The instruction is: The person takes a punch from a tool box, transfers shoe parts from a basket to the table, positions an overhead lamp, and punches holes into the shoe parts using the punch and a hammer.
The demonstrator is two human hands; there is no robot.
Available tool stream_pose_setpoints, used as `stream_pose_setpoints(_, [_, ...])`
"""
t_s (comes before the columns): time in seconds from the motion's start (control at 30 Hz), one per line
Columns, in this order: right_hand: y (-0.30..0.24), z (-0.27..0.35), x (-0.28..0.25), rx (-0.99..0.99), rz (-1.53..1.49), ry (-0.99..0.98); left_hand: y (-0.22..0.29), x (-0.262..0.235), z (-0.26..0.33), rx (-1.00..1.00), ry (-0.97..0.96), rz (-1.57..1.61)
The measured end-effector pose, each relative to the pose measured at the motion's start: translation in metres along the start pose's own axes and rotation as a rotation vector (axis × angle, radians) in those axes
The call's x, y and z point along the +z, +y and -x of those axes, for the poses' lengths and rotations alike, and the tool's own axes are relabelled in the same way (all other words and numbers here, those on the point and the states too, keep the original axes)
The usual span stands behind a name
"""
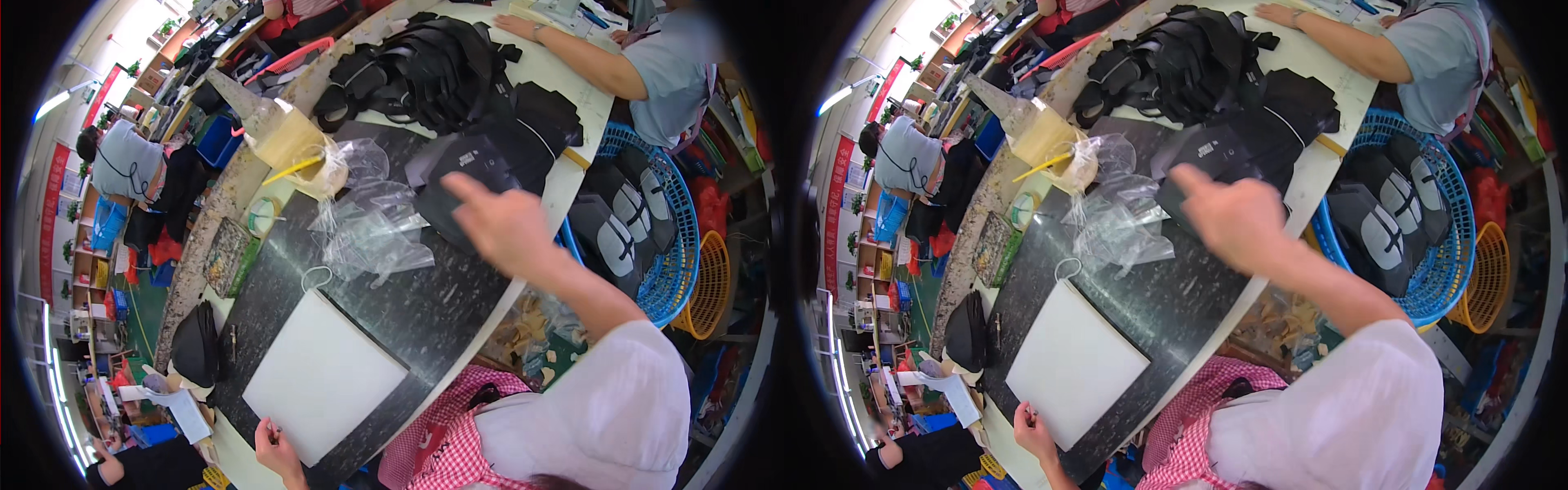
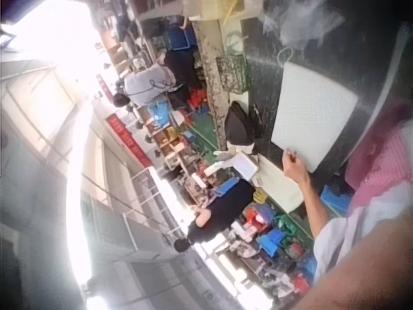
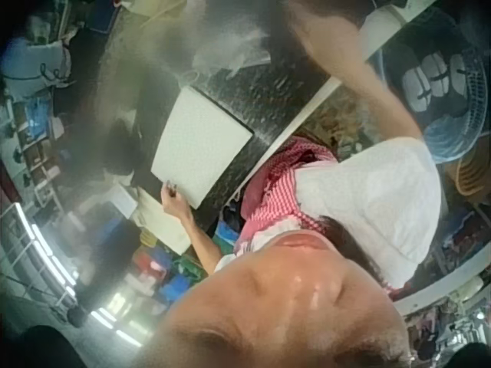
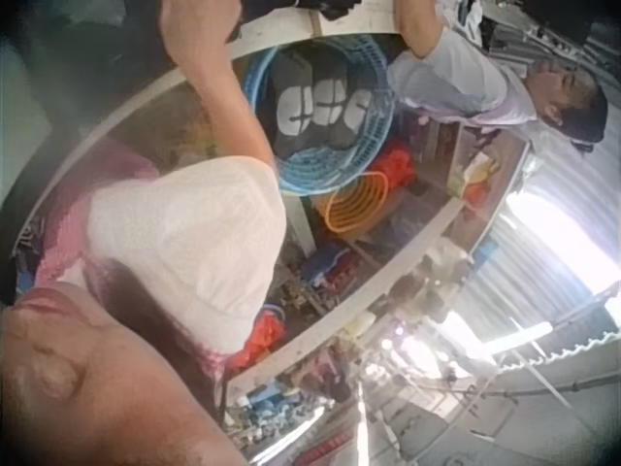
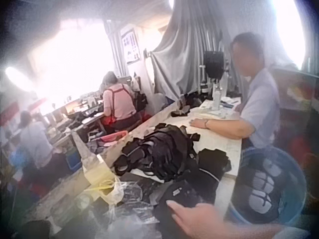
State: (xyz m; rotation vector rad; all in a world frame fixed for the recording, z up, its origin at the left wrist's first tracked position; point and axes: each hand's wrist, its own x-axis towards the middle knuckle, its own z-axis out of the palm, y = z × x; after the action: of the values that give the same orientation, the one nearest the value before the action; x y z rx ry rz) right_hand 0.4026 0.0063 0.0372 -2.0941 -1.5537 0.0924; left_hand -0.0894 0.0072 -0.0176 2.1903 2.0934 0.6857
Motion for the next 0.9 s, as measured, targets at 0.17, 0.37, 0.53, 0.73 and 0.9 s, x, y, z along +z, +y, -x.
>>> stream_pose_setpoints(0.17, [0.057, 0.018, 0.039, -0.184, 0.195, 0.182, 0.016, -0.015, 0.014, -0.123, 0.015, -0.005])
stream_pose_setpoints(0.37, [0.015, 0.008, 0.042, -0.306, -0.008, 0.152, 0.000, -0.040, 0.046, -0.268, 0.049, -0.058])
stream_pose_setpoints(0.53, [-0.071, 0.044, 0.055, -0.756, -0.343, -0.211, -0.013, -0.031, 0.066, -0.407, 0.066, 0.407])
stream_pose_setpoints(0.73, [-0.169, 0.061, 0.074, -1.109, -0.382, -0.528, -0.040, -0.061, 0.170, -0.713, 0.337, 0.563])
stream_pose_setpoints(0.9, [-0.244, 0.137, 0.083, -1.129, -0.650, -0.904, -0.089, -0.052, 0.280, -0.845, 0.811, 0.505])
